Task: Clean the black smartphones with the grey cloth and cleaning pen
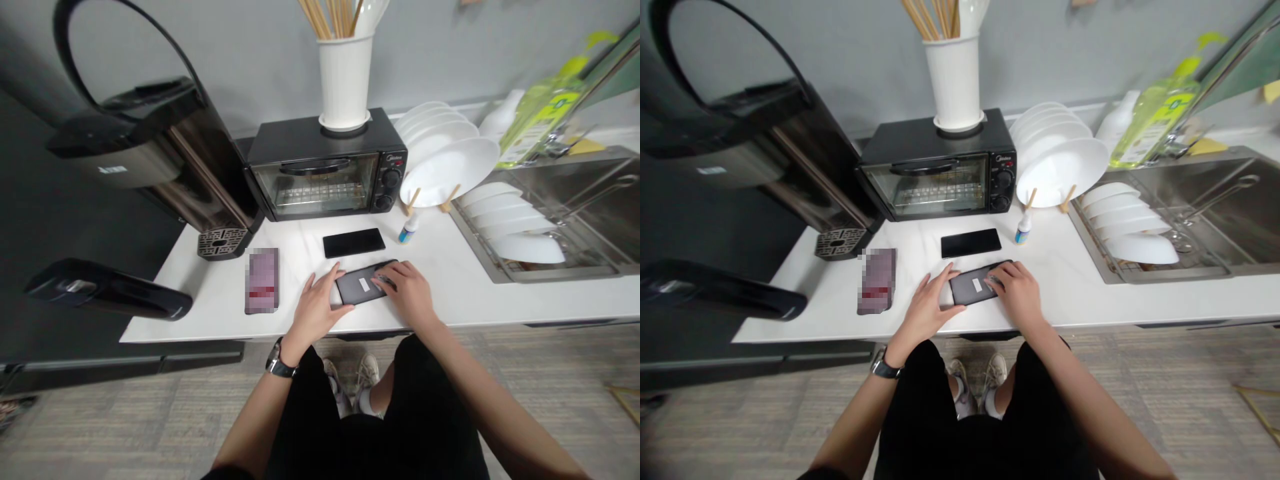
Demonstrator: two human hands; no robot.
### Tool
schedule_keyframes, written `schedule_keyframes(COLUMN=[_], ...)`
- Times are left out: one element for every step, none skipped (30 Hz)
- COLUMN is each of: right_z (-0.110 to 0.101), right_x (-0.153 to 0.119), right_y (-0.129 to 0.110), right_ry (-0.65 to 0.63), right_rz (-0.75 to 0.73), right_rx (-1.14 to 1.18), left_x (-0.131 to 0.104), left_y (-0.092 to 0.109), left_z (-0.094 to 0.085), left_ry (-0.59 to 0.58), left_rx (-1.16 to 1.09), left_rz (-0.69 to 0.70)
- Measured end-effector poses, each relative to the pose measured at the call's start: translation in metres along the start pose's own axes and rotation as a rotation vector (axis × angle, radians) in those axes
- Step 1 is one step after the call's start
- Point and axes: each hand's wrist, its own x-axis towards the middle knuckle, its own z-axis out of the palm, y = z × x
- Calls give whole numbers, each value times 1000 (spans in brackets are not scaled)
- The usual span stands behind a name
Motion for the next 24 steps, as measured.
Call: schedule_keyframes(right_z=[-1,-1,0,1,3,3,3,2,2,1,2,3,6,8,11,12,12,11,10,8,7,6,5,4], right_x=[-2,-5,-7,-9,-10,-11,-11,-10,-9,-8,-8,-7,-7,-7,-6,-5,-3,-1,2,4,5,6,5,3], right_y=[3,4,2,-2,-5,-7,-7,-6,-4,-2,-2,-4,-8,-14,-18,-22,-22,-21,-17,-12,-7,-4,-3,-5], right_ry=[29,36,21,-13,-54,-85,-98,-89,-56,-10,29,49,42,11,-38,-88,-118,-123,-101,-60,-19,5,0,-24], right_rz=[23,26,7,-31,-75,-112,-126,-112,-73,-19,28,53,47,12,-42,-97,-136,-145,-126,-92,-63,-55,-76,-121], right_rx=[-27,-27,-4,33,71,94,93,70,34,-2,-29,-36,-22,10,48,80,92,74,32,-20,-63,-80,-64,-22], left_x=[0,-1,-1,-1,-2,-2,-2,-2,-2,-1,-1,-1,0,0,0,0,0,0,0,0,0,1,1,2], left_y=[0,0,1,1,2,2,3,3,4,4,4,4,3,3,2,2,1,1,1,2,3,3,4,5], left_z=[0,0,-1,-1,-2,-2,-3,-4,-4,-5,-5,-5,-5,-4,-4,-4,-4,-4,-5,-5,-6,-7,-9,-11], left_ry=[0,-1,-4,-9,-13,-18,-21,-23,-24,-25,-26,-27,-27,-28,-27,-28,-28,-28,-29,-30,-34,-40,-48,-54], left_rx=[2,2,1,-1,-3,-6,-9,-11,-12,-11,-10,-9,-10,-11,-13,-14,-13,-10,-5,3,15,34,57,83], left_rz=[-3,-5,-4,-2,1,5,7,7,6,3,-1,-4,-5,-4,-3,-1,1,3,2,3,9,21,42,71])
